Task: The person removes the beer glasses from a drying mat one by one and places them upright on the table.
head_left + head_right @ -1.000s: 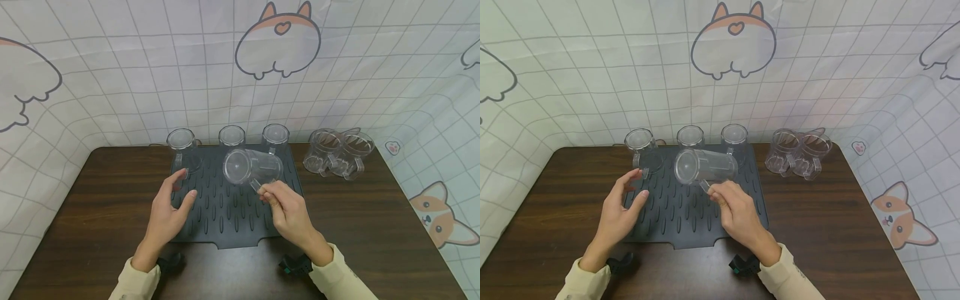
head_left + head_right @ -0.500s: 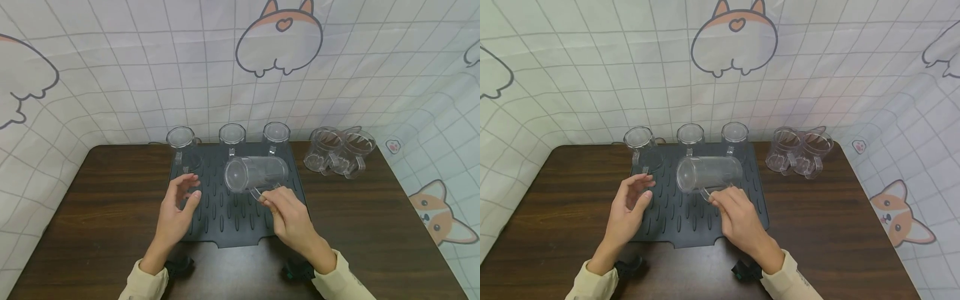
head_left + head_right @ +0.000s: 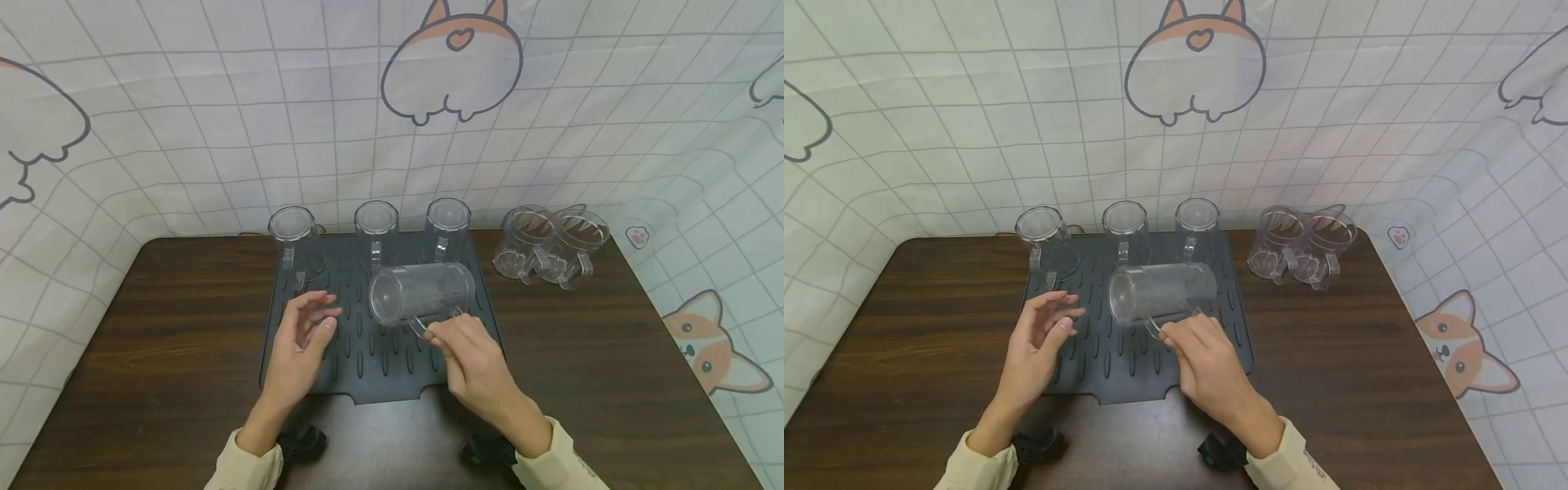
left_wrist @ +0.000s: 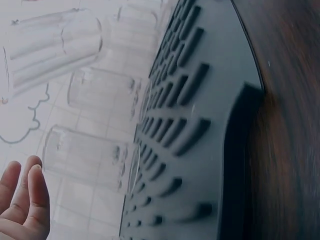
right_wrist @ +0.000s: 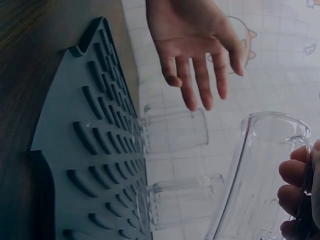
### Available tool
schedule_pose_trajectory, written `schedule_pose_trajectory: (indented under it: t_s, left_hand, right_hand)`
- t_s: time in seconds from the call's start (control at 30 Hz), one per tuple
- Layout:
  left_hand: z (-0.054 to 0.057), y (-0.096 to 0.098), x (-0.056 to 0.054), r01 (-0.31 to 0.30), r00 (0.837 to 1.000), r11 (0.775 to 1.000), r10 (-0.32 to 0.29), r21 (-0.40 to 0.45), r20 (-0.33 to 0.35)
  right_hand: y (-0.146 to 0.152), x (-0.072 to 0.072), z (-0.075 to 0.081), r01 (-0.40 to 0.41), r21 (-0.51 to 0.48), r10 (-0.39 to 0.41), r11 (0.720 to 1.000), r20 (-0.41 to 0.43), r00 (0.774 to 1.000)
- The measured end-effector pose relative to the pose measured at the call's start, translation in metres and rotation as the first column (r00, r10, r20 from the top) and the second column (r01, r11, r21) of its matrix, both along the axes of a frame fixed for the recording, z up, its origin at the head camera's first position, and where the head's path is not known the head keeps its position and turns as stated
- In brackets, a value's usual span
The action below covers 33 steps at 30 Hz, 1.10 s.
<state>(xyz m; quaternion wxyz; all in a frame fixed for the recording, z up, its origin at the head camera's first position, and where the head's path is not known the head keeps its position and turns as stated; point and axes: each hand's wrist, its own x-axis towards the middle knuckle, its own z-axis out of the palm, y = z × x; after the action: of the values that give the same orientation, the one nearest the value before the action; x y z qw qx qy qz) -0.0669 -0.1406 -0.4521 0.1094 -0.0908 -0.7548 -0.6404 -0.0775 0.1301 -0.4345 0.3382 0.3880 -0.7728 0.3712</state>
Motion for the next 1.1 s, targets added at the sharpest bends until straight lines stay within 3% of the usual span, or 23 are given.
schedule_pose_trajectory:
  t_s: [0.23,0.5,0.7,0.83,1.1]
  left_hand:
    - [0.003,0.012,0.002,0.072,0.997,0.996,-0.072,0.057,0.006]
    - [0.005,0.022,0.001,0.127,0.992,0.989,-0.125,0.075,-0.033]
    - [0.007,0.033,0.002,0.177,0.982,0.982,-0.18,0.069,0.048]
    - [0.007,0.038,0.003,0.173,0.977,0.983,-0.179,0.061,0.118]
    - [0.003,0.043,0.001,0.174,0.976,0.984,-0.179,0.047,0.124]
  right_hand:
    - [-0.002,0.003,-0.003,0.007,0.042,-0.005,0.999,-0.047,0.999]
    - [-0.002,0.002,-0.005,0.034,0.06,-0.026,0.998,-0.122,0.992]
    - [-0.002,0.002,-0.009,0.065,0.1,-0.047,0.993,-0.171,0.984]
    - [-0.003,0.003,-0.011,0.09,0.128,-0.062,0.988,-0.206,0.977]
    - [-0.008,0.003,-0.013,0.114,0.148,-0.073,0.982,-0.258,0.963]
